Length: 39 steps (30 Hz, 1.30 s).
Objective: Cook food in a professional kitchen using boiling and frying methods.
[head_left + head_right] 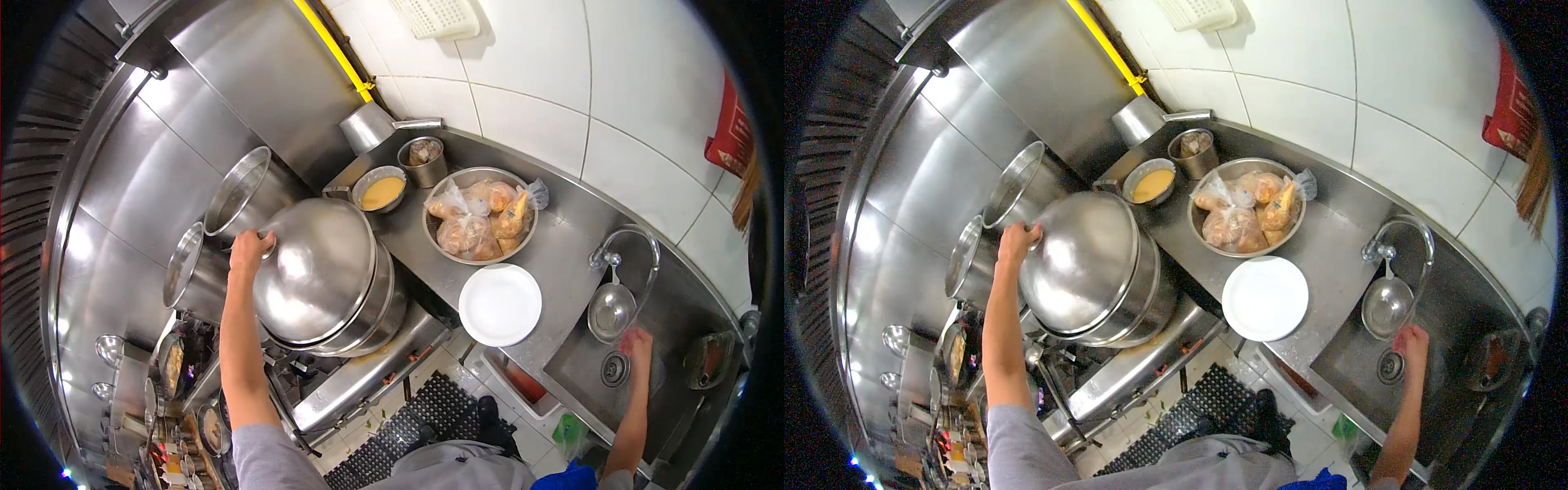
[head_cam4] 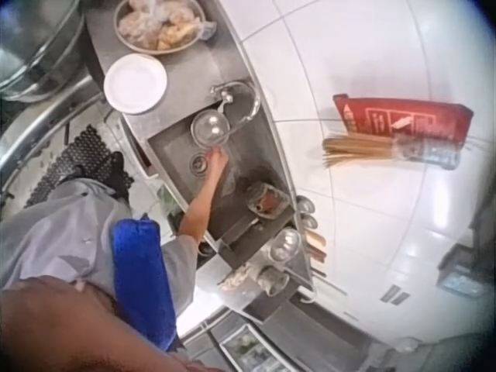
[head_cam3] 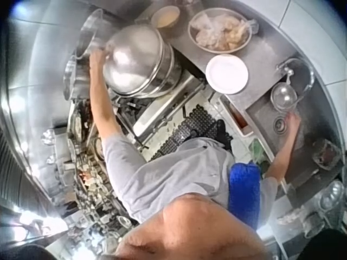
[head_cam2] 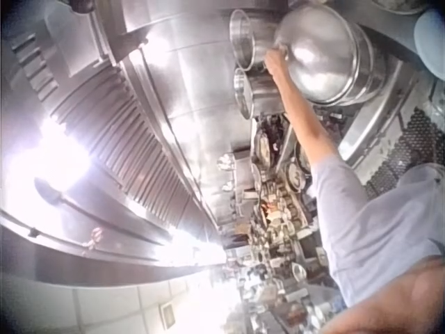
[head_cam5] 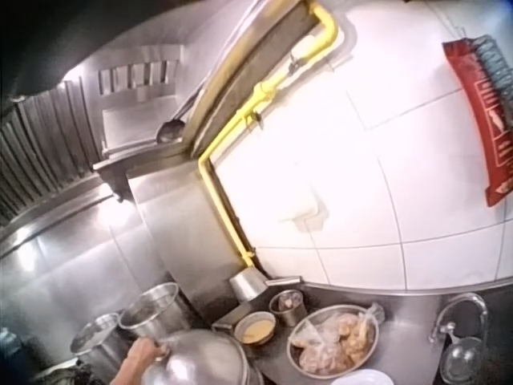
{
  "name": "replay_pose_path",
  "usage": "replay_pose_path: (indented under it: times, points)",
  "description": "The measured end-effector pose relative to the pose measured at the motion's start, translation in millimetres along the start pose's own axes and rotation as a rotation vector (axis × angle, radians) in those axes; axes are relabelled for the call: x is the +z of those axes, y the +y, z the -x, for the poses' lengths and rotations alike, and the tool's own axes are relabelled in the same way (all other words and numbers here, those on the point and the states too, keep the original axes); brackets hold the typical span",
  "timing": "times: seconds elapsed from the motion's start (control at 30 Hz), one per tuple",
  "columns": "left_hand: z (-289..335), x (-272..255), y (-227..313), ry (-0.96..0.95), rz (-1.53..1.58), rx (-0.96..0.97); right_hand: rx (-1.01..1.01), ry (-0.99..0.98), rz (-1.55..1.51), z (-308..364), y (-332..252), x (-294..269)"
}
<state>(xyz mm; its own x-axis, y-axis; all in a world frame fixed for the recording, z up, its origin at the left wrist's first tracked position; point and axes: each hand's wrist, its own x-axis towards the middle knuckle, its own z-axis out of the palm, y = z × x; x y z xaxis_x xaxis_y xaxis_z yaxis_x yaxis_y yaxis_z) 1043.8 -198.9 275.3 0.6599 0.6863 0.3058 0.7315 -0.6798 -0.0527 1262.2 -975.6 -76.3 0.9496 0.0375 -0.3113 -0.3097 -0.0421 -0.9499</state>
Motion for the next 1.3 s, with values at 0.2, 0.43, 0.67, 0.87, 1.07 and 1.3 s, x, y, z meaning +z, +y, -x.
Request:
replay_pose_path:
  times: [0.2,0.43,0.67,0.87,1.07,1.3]
  points:
    - [-0.4,-1.3,-1.2,-0.021,0.028,0.021,-0.086,-0.014,0.095,-28.6,-37.7,29.7]
    - [3.8,2.0,-7.1,0.012,0.028,0.016,0.004,-0.048,0.162,-39.8,-55.8,52.0]
    - [33.5,2.0,92.7,0.513,-0.079,0.400,-0.018,-0.023,0.567,-39.7,-64.9,33.0]
    - [225.7,85.9,405.7,-0.806,1.095,0.789,-0.124,-0.002,0.824,-21.6,-106.6,34.1]
    - [327.0,107.6,620.4,-1.463,1.851,0.203,-0.266,0.312,-0.034,80.9,-149.5,30.8]
    - [308.4,67.4,651.0,-1.372,1.598,0.358,-0.114,0.229,-0.224,25.0,-12.7,53.0]
